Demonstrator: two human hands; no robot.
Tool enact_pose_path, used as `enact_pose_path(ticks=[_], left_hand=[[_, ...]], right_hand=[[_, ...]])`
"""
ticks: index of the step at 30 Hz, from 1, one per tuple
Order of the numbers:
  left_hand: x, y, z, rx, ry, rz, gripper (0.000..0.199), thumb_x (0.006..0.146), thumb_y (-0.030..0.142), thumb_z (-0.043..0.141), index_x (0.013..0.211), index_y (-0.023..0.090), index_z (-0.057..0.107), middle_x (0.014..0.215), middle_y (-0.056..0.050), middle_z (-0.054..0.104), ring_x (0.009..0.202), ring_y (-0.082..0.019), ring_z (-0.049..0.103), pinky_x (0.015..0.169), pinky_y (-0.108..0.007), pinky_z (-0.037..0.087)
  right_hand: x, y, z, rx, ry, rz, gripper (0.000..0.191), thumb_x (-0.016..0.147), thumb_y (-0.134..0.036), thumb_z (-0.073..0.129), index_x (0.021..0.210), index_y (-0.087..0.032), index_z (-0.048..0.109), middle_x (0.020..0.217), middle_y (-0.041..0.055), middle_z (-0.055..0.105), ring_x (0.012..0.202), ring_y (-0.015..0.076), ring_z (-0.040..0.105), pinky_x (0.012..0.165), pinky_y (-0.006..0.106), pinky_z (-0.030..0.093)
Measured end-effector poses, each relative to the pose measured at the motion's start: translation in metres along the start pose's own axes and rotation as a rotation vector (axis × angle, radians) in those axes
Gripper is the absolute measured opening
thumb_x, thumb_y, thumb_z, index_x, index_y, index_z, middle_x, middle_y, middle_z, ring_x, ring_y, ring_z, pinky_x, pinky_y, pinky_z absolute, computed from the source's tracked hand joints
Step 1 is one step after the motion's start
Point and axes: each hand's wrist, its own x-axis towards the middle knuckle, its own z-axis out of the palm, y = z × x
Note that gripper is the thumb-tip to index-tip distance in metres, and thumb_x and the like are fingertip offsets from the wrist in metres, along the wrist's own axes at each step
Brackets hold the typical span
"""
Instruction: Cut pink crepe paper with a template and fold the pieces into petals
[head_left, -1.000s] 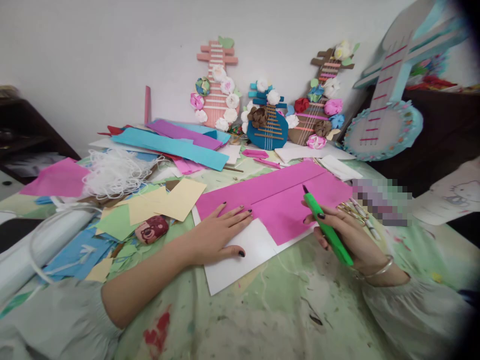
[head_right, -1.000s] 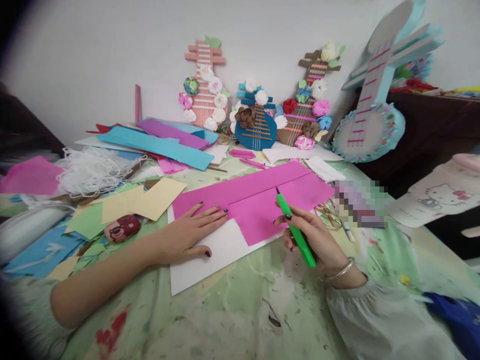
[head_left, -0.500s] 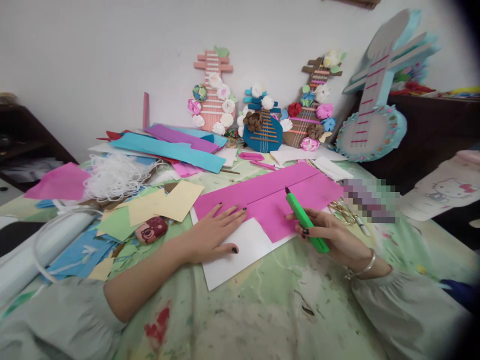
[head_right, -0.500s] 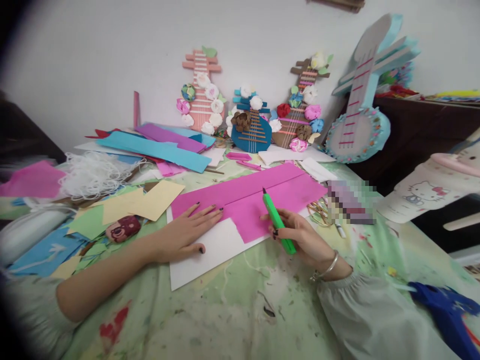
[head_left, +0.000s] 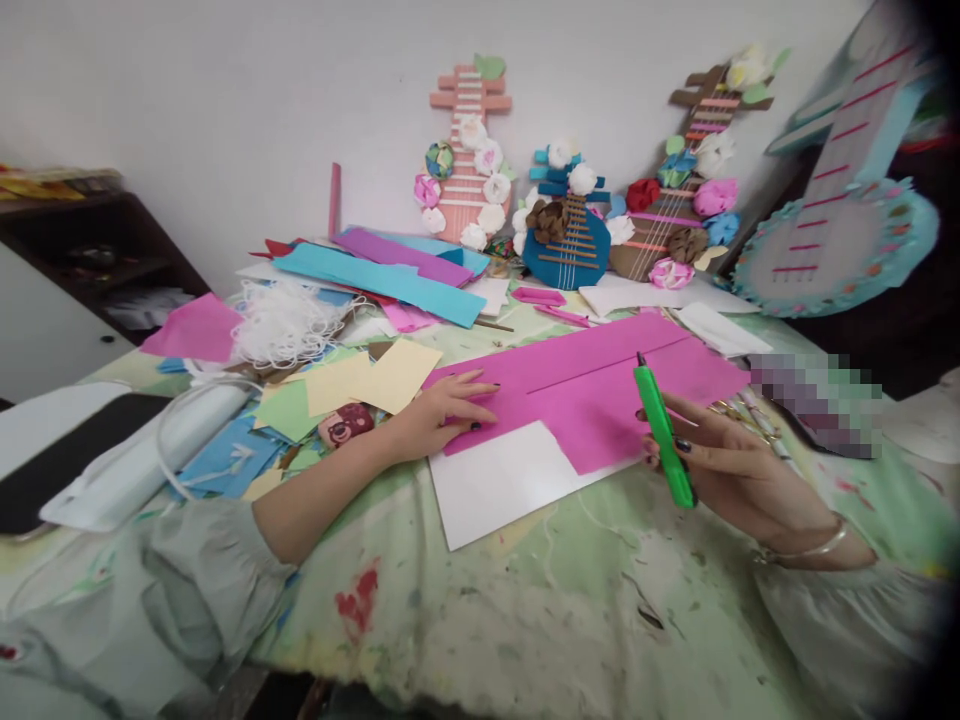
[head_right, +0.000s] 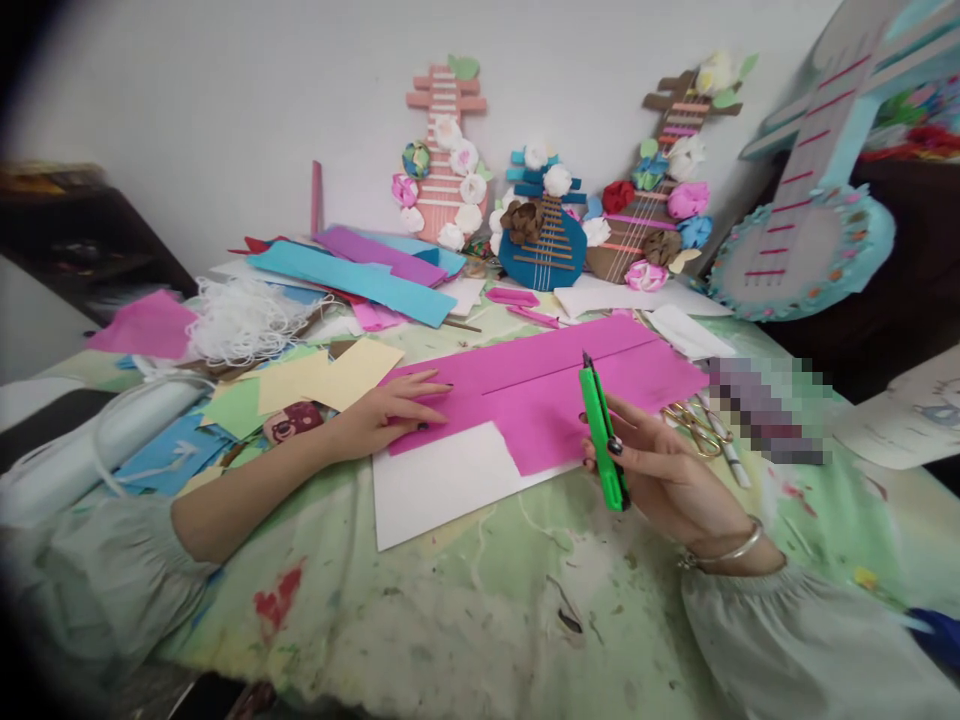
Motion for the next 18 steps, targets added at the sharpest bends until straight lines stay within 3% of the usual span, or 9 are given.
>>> enact_pose_path(ticks=[5,11,18], left_hand=[[0.0,0.005,0.001,0.124,-0.144,-0.005,0.039,0.094,0.017,0.04,0.126,0.03,0.057,0.145,-0.001,0.042,0.143,-0.023,0.018,0.115,-0.055,0.013],[-0.001,0.007,0.002,0.222,-0.194,-0.001,0.044,0.095,0.018,0.037,0.134,0.034,0.047,0.147,0.0,0.038,0.142,-0.023,0.021,0.114,-0.055,0.013],[0.001,0.007,0.002,0.309,-0.25,0.009,0.045,0.095,0.018,0.034,0.137,0.032,0.044,0.149,-0.001,0.036,0.142,-0.026,0.022,0.113,-0.057,0.014]], right_hand=[[-0.003,0.001,-0.001,-0.008,-0.021,0.015,0.056,0.068,-0.024,0.069,0.121,-0.035,0.056,0.126,0.0029,0.057,0.081,0.0171,0.064,0.071,0.032,0.055],[-0.002,0.002,0.004,0.101,0.081,0.095,0.042,0.067,-0.027,0.073,0.107,-0.027,0.062,0.086,0.0002,0.064,0.061,0.012,0.06,0.057,0.026,0.051],[0.0,0.002,0.009,-0.004,0.026,0.045,0.036,0.068,-0.039,0.075,0.094,-0.019,0.06,0.064,-0.0021,0.059,0.041,0.0089,0.048,0.038,0.022,0.035]])
